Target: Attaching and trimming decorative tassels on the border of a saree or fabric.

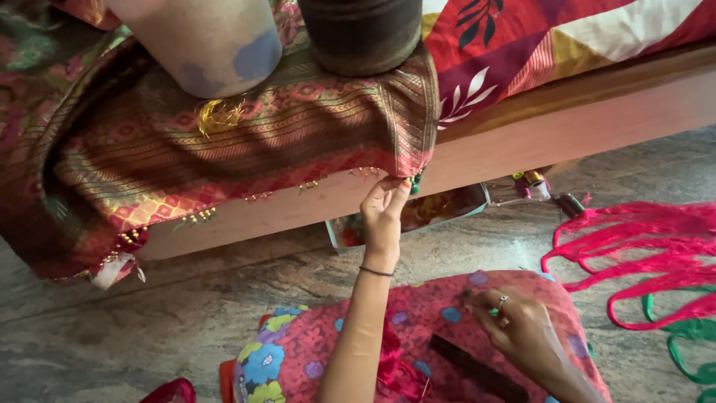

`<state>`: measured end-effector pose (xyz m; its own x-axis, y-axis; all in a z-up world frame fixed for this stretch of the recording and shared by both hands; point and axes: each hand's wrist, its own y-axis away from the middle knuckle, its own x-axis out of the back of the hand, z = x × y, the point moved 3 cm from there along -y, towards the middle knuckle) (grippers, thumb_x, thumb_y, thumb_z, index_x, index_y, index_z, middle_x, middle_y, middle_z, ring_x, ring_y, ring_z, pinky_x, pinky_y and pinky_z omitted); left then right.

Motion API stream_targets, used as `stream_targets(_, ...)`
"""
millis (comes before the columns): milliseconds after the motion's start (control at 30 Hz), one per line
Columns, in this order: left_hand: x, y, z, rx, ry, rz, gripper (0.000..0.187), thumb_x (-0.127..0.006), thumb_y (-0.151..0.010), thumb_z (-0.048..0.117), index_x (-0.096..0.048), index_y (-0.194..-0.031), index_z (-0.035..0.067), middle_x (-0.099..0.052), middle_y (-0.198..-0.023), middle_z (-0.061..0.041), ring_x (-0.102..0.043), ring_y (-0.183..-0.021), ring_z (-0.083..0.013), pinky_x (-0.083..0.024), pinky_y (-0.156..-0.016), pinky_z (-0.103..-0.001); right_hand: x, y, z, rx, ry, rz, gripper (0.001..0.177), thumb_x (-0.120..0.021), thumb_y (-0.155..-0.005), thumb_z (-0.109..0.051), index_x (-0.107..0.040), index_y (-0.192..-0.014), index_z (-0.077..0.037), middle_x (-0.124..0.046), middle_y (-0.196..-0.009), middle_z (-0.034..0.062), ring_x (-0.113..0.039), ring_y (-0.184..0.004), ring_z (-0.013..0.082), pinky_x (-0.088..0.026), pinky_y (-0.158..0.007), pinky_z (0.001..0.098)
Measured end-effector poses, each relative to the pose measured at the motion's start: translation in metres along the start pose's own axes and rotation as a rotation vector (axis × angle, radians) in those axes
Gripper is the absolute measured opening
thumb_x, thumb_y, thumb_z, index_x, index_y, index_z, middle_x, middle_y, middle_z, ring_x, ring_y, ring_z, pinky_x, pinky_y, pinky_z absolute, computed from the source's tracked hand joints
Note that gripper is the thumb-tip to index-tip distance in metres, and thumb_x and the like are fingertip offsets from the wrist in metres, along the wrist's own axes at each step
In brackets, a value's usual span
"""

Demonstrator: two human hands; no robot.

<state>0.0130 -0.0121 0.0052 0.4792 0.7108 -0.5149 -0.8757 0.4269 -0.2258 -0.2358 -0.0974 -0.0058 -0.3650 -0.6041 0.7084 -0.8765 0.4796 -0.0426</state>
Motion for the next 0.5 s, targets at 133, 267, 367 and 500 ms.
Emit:
stream_targets(133,0.005,0.004,0.004,-0.127,-0.214,-0.027,0.009,-0.069,-0.098,0.009,-0.068,-0.101,0.0,-0.071,-0.106,-0.004,-0.063,-0.101,-0.0101,-0.048,-0.096,-0.026,0.013,-0.016,-0.03,0.309,-0.113,0.115,0.015,-0.072,-0.081,-0.007,-0.071,-0.095,-0.007,-0.075,-0.091,0.0108,-0.075,-0.079,0.0245,-0.06,-0.066,0.0326)
stream_targets(267,0.004,0.01,0.012,-0.035,-0.437,-0.026,0.013,-0.067,-0.091,0.008,-0.07,-0.099,-0.002,-0.073,-0.104,-0.006,-0.064,-0.095,-0.0127,-0.051,-0.087,-0.029,0.019,-0.034,-0.056,0.162,-0.16,0.091,0.015,-0.076,-0.081,-0.012,-0.076,-0.094,-0.006,-0.079,-0.091,0.0066,-0.079,-0.072,0.0163,-0.063,-0.065,0.0304)
stream_targets(367,0.009,0.007,0.006,-0.064,-0.529,0.021,0.022,-0.068,-0.087,0.009,-0.069,-0.104,-0.004,-0.073,-0.109,-0.008,-0.064,-0.1,-0.0136,-0.05,-0.091,-0.03,0.018,-0.047,-0.074,0.182,-0.182,0.099,0.015,-0.077,-0.083,-0.014,-0.078,-0.096,-0.006,-0.08,-0.094,0.0061,-0.078,-0.071,0.0154,-0.063,-0.063,0.0292)
stream_targets(500,-0.008,0.005,0.021,-0.177,-0.555,0.079,0.038,-0.078,-0.089,0.016,-0.067,-0.119,-0.006,-0.069,-0.12,-0.009,-0.064,-0.112,-0.0142,-0.048,-0.101,-0.03,0.015,-0.048,-0.081,0.212,-0.176,0.107,0.016,-0.075,-0.084,-0.013,-0.079,-0.098,-0.006,-0.079,-0.098,0.007,-0.078,-0.078,0.0163,-0.065,-0.066,0.0282)
